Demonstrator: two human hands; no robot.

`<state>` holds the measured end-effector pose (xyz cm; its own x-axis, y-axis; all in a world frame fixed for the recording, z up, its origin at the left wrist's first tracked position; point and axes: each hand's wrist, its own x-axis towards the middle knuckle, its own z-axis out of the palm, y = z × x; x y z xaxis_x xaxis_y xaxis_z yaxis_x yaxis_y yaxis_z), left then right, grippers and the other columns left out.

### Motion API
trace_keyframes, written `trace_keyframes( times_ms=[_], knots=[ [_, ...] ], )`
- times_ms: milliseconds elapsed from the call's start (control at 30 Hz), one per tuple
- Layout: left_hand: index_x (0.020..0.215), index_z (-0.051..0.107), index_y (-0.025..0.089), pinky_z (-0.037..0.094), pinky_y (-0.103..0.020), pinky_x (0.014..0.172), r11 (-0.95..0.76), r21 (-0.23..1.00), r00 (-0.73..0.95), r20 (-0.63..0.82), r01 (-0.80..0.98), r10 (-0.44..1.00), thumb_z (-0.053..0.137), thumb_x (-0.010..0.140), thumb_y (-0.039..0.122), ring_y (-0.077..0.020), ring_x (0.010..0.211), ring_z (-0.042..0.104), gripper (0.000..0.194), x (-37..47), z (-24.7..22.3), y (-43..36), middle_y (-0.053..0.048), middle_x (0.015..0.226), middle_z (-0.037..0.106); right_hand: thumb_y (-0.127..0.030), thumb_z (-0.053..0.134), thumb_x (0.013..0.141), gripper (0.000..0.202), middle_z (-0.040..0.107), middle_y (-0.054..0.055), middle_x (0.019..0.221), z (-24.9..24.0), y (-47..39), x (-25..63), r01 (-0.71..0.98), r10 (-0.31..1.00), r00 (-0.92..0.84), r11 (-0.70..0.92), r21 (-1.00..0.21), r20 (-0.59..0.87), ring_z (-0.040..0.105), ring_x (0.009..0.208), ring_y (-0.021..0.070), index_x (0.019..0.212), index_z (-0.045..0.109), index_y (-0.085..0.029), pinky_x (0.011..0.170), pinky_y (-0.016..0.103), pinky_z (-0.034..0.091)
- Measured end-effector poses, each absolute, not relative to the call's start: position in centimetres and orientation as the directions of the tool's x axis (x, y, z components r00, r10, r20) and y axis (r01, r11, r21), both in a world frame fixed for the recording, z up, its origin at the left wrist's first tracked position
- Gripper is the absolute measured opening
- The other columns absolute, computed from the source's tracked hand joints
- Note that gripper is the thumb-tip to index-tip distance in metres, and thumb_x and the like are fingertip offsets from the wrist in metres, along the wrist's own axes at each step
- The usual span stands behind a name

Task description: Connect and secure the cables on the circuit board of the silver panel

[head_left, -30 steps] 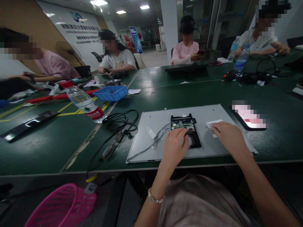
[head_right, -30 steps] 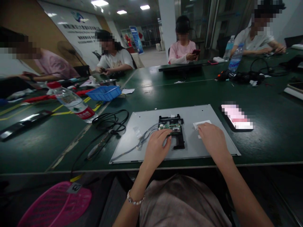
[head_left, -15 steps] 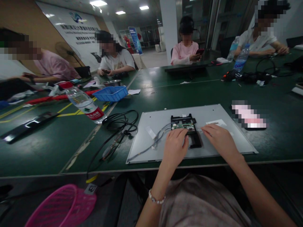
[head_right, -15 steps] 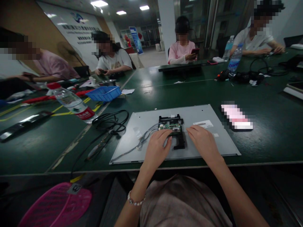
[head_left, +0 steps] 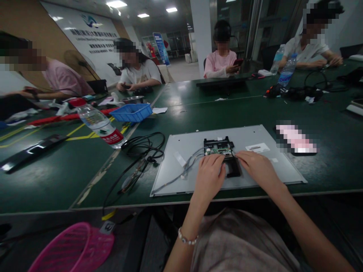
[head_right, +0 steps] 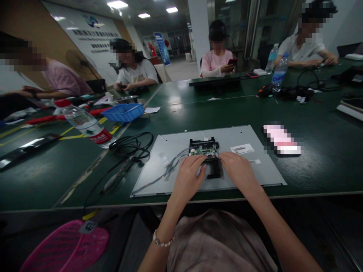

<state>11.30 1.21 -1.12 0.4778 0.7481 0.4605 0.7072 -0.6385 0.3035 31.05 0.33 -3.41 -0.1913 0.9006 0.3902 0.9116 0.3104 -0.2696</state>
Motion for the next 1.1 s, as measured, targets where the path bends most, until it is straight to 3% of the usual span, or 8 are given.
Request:
trace_keyframes(
  times_ms=[167, 333, 500, 733, 900, 1100],
  knots=[
    [0.115, 0.058, 0.019, 0.039, -0.041, 0.103, -0.631, 0.299, 0.468, 0.465, 0.716, 0.751, 0.049, 0.091, 0.018, -0.0201, 0.113, 0.055, 0.025, 11.2, -1.1, 1.1, -0.006, 0.118, 0.064, -0.020, 0.045, 0.090, 0.030, 0.069, 0.007, 0.116, -4.0, 0.5, 31.4, 0.857, 0.903, -0.162, 0.329, -0.397, 0.398, 0.066, 0.101, 0.0223, 0.112, 0.066, -0.020, 0.088, 0.037, 0.051],
    [0.112, 0.059, 0.019, 0.039, -0.041, 0.102, -0.630, 0.328, 0.435, 0.502, 0.705, 0.748, 0.048, 0.092, 0.018, -0.0196, 0.112, 0.056, 0.023, 11.2, -0.9, 1.0, -0.006, 0.117, 0.065, -0.022, 0.045, 0.090, 0.030, 0.069, 0.007, 0.115, -4.2, 0.4, 31.7, 0.832, 0.895, -0.115, 0.324, -0.451, 0.430, 0.065, 0.104, 0.0231, 0.110, 0.068, -0.019, 0.092, 0.039, 0.051],
    [0.113, 0.059, 0.020, 0.042, -0.041, 0.101, -0.601, 0.343, 0.367, 0.546, 0.722, 0.753, 0.050, 0.091, 0.017, -0.0204, 0.110, 0.057, 0.024, 9.9, -0.8, 0.8, -0.006, 0.115, 0.065, -0.022, 0.045, 0.090, 0.028, 0.071, 0.007, 0.110, -4.0, 0.2, 31.8, 0.826, 0.890, -0.103, 0.325, -0.461, 0.444, 0.065, 0.102, 0.0230, 0.105, 0.069, -0.020, 0.090, 0.039, 0.051],
    [0.115, 0.060, 0.018, 0.044, -0.042, 0.098, -0.372, 0.346, 0.136, 0.549, 0.862, 0.825, 0.052, 0.088, 0.019, -0.0243, 0.110, 0.058, 0.028, 3.3, -0.5, 1.3, -0.009, 0.116, 0.065, -0.021, 0.045, 0.089, 0.028, 0.071, 0.007, 0.108, -3.9, -0.1, 31.7, 0.831, 0.889, -0.098, 0.321, -0.455, 0.448, 0.065, 0.100, 0.0236, 0.104, 0.069, -0.021, 0.090, 0.040, 0.050],
    [0.105, 0.065, 0.020, 0.047, -0.039, 0.094, -0.369, 0.319, 0.169, 0.512, 0.873, 0.842, 0.057, 0.085, 0.021, -0.0239, 0.104, 0.063, 0.022, 0.9, -1.0, 2.3, -0.007, 0.108, 0.070, -0.022, 0.044, 0.090, 0.027, 0.072, 0.007, 0.106, -4.0, -0.1, 31.7, 0.829, 0.894, -0.111, 0.324, -0.455, 0.434, 0.066, 0.097, 0.0230, 0.103, 0.068, -0.020, 0.089, 0.039, 0.050],
    [0.092, 0.068, 0.021, 0.046, -0.040, 0.093, -0.367, 0.274, 0.143, 0.595, 0.889, 0.791, 0.052, 0.088, 0.018, -0.0215, 0.096, 0.067, 0.017, 2.2, -0.4, 2.0, -0.005, 0.100, 0.073, -0.023, 0.045, 0.090, 0.027, 0.072, 0.007, 0.106, -4.0, -0.1, 31.8, 0.830, 0.894, -0.122, 0.330, -0.449, 0.432, 0.066, 0.097, 0.0233, 0.102, 0.069, -0.020, 0.088, 0.039, 0.051]
  ],
)
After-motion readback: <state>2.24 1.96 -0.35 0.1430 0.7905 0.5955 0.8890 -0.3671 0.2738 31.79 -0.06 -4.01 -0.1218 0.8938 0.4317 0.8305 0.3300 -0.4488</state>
